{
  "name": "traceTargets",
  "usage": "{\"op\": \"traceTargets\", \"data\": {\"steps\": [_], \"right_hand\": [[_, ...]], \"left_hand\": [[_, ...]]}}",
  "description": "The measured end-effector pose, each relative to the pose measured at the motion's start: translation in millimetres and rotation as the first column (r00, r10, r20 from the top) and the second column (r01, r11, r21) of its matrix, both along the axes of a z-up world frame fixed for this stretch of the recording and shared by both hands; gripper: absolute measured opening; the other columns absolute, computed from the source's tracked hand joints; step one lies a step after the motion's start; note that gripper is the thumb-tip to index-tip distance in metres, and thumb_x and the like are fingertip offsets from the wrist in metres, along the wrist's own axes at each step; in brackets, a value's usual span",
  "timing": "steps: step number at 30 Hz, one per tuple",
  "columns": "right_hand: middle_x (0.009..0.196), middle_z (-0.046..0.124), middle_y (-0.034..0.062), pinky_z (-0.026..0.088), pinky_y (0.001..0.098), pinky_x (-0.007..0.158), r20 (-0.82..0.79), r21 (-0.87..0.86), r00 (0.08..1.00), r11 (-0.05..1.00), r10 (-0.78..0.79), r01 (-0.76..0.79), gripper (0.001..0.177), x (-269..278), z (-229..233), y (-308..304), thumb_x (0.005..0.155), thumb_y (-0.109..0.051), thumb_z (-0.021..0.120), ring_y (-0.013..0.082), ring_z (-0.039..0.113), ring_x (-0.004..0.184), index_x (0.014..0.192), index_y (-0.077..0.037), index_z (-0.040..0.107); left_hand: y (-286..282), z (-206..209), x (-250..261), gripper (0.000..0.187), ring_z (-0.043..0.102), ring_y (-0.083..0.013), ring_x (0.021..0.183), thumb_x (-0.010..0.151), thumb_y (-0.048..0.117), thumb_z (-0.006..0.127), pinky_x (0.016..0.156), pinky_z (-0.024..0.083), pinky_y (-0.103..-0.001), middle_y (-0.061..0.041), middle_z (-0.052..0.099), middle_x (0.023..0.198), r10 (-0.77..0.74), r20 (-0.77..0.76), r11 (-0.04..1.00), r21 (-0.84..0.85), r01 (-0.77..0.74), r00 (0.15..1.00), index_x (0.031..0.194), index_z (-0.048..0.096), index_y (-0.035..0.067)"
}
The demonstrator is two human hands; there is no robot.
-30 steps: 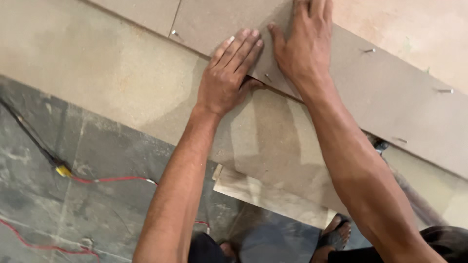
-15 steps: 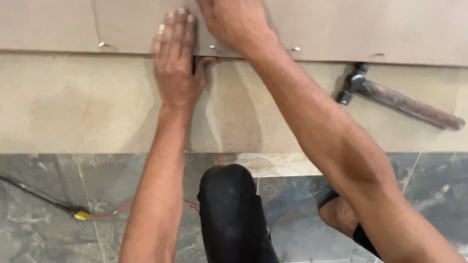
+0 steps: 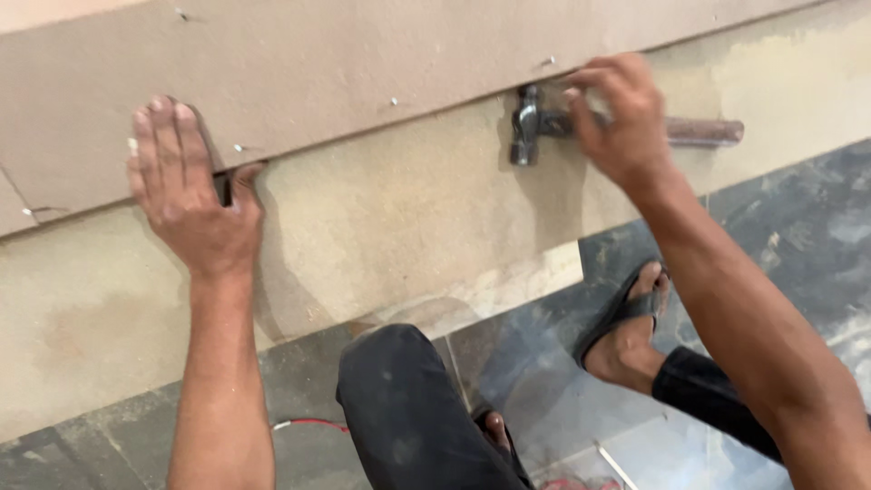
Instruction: The person holds a wooden board in place, hammers nails into it using a hammer, and points to the aligned edges with their fingers.
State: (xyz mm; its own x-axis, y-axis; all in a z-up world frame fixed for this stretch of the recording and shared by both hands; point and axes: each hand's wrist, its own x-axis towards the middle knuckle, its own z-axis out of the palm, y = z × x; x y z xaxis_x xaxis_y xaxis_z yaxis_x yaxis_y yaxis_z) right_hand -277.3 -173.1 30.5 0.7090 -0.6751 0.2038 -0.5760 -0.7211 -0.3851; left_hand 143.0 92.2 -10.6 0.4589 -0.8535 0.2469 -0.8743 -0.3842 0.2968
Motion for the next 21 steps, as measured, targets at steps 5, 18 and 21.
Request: {"op": "traceTargets", "data": {"steps": [5,18,21], "right_hand": [[0.120,0.073,0.0152,0.057,0.0411,0.098,-0.021,0.164,0.999,0.986,0.033,-0.030,0.009,8.1,-19.2,26.4,0.106,-0.003,0.071,0.0272,0.067,0.111,0.115,-0.001,0.072],[0.117,0.063,0.0142,0.052,0.0462,0.105,-0.164,-0.212,0.971,0.956,0.172,-0.205,0.045,30.8,7.4,-25.8,0.095,-0.027,0.095,0.0302,0.059,0.120,0.114,0.000,0.064],[0.119,0.065,0.0173,0.054,0.0438,0.104,-0.119,-0.037,0.974,0.979,0.192,-0.198,0.026,46.4,34.7,-21.1,0.098,-0.012,0.085,0.0325,0.061,0.122,0.110,-0.001,0.065]], "left_hand": [[-3.2,3.6,1.8,0.080,0.038,-0.0316,0.156,0.111,0.069,0.040,0.130,0.028,-0.053,-0.013,0.049,0.165,0.011,0.019,1.000,0.024,-0.011,1.000,0.159,0.054,0.006],[2.3,-12.6,9.3,0.081,0.039,-0.0283,0.155,0.104,0.069,0.037,0.130,0.028,-0.051,-0.008,0.048,0.164,0.019,0.037,1.000,-0.024,-0.019,0.999,0.159,0.051,0.012],[3.3,-15.9,9.1,0.080,0.038,-0.0301,0.157,0.112,0.070,0.041,0.131,0.028,-0.052,-0.012,0.045,0.167,0.006,0.072,1.000,0.016,-0.007,0.997,0.162,0.046,0.008]]}}
